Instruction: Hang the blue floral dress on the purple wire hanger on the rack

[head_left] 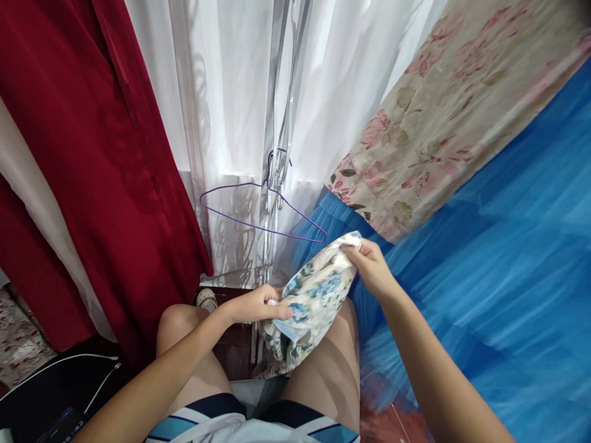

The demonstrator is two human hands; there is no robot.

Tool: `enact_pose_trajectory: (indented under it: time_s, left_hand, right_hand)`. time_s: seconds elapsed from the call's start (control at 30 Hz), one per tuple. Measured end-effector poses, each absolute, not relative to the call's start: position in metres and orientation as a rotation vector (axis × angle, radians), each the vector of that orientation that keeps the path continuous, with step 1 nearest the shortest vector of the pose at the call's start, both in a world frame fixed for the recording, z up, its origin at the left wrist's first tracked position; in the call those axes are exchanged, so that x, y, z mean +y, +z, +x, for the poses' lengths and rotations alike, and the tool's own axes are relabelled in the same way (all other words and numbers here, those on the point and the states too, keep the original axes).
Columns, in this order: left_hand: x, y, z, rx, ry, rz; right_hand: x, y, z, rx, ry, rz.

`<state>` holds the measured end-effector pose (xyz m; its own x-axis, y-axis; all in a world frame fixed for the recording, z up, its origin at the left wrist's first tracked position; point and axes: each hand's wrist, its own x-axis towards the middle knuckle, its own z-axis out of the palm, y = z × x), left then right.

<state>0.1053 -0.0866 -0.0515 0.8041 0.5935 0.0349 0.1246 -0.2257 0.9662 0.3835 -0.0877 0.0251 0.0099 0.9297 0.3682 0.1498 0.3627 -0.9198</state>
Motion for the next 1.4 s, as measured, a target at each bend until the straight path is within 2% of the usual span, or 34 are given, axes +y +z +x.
enact_pose_trajectory:
  time_s: [0.13,0.27,0.43,0.63,0.77,0.87,1.0,1.07,1.13,1.2,1.3,1.4]
  left_hand:
    - [-0.098,-0.055,0.09,0.682,0.481,1.752]
    - [-0.096,-0.03,0.07,0.808,0.811,1.848]
    - [-0.08,0.013,0.031,0.992,1.011,2.073]
    - [-0.014,0.018,-0.054,1.425,0.859,2.742]
    - [0.042,0.021,-0.092,1.778,0.841,2.603]
    - [0.071,0.044,-0.086,1.846,1.133,2.434]
    - [0.09,0.081,-0.043,1.593,1.617,2.197]
    - [0.094,0.092,-0.019,1.513,1.598,1.99]
    - [0.093,0.097,-0.003,1.516,1.419,1.888]
    - [0.087,0.095,0.003,1.556,1.297,1.898]
    - [0.069,0.084,-0.005,1.546,1.403,2.045]
    - [0.047,0.07,-0.014,1.364,1.486,2.27]
  right_hand:
    - [-0.041,0.04,0.419,-1.202,0.773,-0.996]
    - [0.012,0.056,0.415,-1.211,0.793,-1.05]
    - [0.051,0.064,0.358,-1.397,1.086,-1.079]
    - [0.048,0.068,0.337,-1.563,1.38,-1.063]
    - [0.046,0.075,0.342,-1.572,1.381,-1.074]
    - [0.045,0.08,0.344,-1.589,1.367,-1.096]
    - [0.041,0.081,0.346,-1.546,1.411,-1.119]
    - [0.04,0.08,0.345,-1.534,1.468,-1.123]
    - [0.038,0.078,0.346,-1.531,1.504,-1.171]
    - [0.033,0.074,0.351,-1.508,1.334,-1.247]
    - [0.017,0.056,0.366,-1.522,0.826,-1.236]
    - [-0.007,0.036,0.379,-1.654,0.619,-1.119]
